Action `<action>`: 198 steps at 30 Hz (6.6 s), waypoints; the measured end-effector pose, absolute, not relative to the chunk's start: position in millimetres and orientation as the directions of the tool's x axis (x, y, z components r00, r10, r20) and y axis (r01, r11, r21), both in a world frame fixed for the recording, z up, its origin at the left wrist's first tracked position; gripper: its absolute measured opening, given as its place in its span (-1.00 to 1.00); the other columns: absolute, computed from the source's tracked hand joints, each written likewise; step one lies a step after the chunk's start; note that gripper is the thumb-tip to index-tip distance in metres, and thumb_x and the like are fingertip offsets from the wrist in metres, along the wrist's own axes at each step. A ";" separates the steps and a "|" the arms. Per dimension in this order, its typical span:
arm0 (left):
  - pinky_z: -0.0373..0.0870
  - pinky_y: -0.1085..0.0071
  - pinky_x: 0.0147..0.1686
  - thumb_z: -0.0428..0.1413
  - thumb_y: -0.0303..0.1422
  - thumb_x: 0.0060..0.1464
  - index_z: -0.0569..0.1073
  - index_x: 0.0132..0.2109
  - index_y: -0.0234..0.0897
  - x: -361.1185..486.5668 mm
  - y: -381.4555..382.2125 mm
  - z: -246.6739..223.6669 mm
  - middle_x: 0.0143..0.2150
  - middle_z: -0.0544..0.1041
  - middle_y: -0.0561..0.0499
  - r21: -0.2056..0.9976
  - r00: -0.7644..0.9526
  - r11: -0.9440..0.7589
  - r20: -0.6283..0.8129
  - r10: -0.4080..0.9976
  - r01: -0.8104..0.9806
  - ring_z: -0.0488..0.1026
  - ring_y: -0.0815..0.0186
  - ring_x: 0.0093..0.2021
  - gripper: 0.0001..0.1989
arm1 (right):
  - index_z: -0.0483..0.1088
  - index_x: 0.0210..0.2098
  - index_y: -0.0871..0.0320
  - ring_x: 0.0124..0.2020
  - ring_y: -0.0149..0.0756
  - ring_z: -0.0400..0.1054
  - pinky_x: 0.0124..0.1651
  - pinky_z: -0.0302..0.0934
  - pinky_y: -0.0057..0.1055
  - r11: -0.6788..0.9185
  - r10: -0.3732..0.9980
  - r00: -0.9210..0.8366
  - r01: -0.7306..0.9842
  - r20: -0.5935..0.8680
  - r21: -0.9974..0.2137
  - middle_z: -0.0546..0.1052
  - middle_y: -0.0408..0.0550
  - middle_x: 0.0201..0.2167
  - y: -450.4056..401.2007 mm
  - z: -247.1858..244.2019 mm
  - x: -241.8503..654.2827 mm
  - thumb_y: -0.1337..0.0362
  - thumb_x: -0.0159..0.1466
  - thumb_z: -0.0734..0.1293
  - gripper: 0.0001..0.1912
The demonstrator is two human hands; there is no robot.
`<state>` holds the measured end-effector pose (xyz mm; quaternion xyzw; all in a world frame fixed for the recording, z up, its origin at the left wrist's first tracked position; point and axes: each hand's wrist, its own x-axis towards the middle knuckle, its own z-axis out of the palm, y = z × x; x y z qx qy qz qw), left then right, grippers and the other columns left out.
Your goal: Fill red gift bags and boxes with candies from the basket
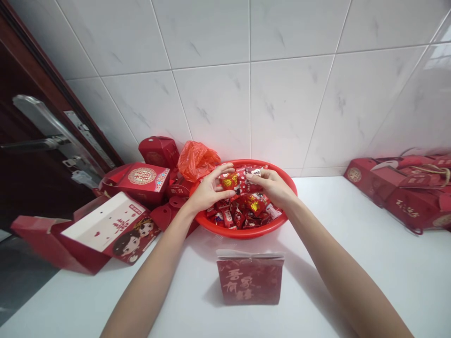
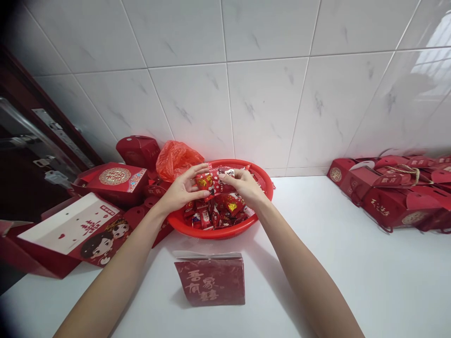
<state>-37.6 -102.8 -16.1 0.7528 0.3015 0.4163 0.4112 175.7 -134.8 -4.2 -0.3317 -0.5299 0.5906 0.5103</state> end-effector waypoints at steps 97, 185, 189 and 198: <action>0.33 0.39 -0.34 0.26 -0.12 -0.09 0.53 -0.24 -0.32 -49.3 -92.8 -13.0 -0.44 0.49 0.06 0.768 0.348 -0.392 0.234 0.908 0.507 0.42 0.31 -0.42 -0.64 | 0.42 -0.40 0.14 -0.35 -0.26 0.39 -0.27 0.30 -0.34 0.177 0.982 0.065 0.039 0.180 -0.983 0.52 -0.11 -0.42 -142.2 -3.5 173.2 0.02 0.18 0.37 -0.71; 0.42 0.34 -0.09 0.09 -0.51 0.08 0.61 -0.05 -0.26 -21.9 -118.1 -9.6 -0.14 0.67 -0.10 0.299 0.593 -0.555 -0.049 0.804 0.777 0.57 0.15 -0.14 -0.69 | 0.43 -0.40 0.13 -0.30 -0.21 0.43 -0.26 0.32 -0.32 0.168 0.982 0.076 0.052 0.172 -0.984 0.55 -0.08 -0.40 -143.3 -3.3 172.8 -0.01 0.16 0.39 -0.69; 0.40 0.34 -0.05 0.07 -0.43 0.13 0.62 -0.08 -0.24 -21.9 -117.1 -7.8 -0.11 0.67 -0.06 0.359 0.565 -0.541 0.043 0.824 0.761 0.57 0.17 -0.11 -0.72 | 0.43 -0.40 0.13 -0.31 -0.20 0.43 -0.26 0.32 -0.31 0.184 0.980 0.067 0.061 0.188 -0.981 0.54 -0.08 -0.41 -142.3 -4.4 173.8 -0.03 0.16 0.38 -0.68; 0.40 0.33 0.00 0.02 -0.44 0.14 0.63 -0.05 -0.23 -21.4 -115.7 -8.3 -0.04 0.66 -0.05 0.405 0.538 -0.507 0.044 0.842 0.760 0.57 0.16 -0.05 -0.67 | 0.40 -0.44 0.13 -0.34 -0.24 0.41 -0.29 0.30 -0.34 0.178 0.980 0.074 0.061 0.182 -0.982 0.52 -0.09 -0.42 -143.3 -4.3 173.5 -0.01 0.17 0.38 -0.68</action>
